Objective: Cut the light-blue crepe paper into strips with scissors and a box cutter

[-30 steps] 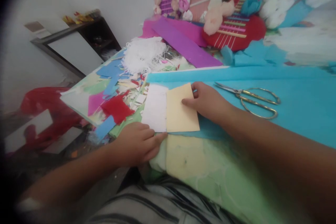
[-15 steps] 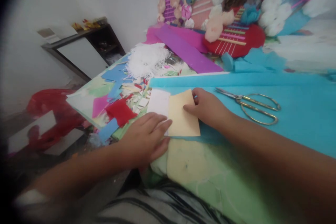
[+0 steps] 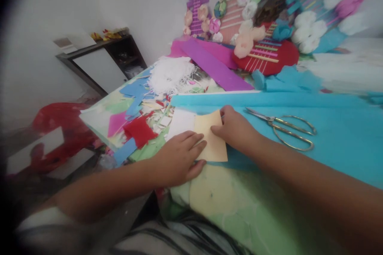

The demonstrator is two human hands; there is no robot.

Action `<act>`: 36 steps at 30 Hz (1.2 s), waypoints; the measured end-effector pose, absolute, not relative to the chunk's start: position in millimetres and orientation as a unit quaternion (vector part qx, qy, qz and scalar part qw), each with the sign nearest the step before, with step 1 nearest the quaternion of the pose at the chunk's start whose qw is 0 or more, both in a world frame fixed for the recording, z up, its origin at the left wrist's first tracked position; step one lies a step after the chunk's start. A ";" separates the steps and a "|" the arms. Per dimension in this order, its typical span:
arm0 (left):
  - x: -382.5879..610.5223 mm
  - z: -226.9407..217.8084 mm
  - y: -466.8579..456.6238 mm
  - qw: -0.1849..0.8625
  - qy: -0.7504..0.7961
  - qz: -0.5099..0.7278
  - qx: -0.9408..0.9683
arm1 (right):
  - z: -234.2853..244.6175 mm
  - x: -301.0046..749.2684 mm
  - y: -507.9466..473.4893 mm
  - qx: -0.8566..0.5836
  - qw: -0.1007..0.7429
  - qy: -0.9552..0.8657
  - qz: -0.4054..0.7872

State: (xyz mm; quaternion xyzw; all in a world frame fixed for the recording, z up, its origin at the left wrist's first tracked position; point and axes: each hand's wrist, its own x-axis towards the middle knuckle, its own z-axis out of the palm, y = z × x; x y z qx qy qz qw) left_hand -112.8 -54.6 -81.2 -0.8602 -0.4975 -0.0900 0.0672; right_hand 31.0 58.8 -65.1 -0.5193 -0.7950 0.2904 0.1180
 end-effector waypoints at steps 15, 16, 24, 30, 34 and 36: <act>-114.1 -80.8 -56.8 0.056 -0.508 -0.091 -0.855 | -74.6 34.3 63.9 -0.498 0.137 -0.796 0.316; -114.0 -80.6 -56.6 0.054 -0.508 -0.091 -0.855 | -73.4 34.0 64.2 -0.503 0.127 -0.800 0.302; -113.9 -80.0 -56.3 0.057 -0.504 -0.101 -0.856 | -63.1 42.6 53.0 -0.289 0.178 -0.939 -0.054; -114.4 -80.6 -57.0 0.054 -0.508 -0.103 -0.854 | -89.5 50.3 44.4 -0.198 0.100 -0.973 -0.071; -115.2 -80.7 -57.3 0.039 -0.513 -0.099 -0.852 | -96.7 50.4 43.6 -0.213 0.097 -0.969 -0.075; -115.2 -80.3 -57.0 0.035 -0.518 -0.102 -0.849 | -95.0 49.7 42.4 -0.215 0.102 -0.968 -0.081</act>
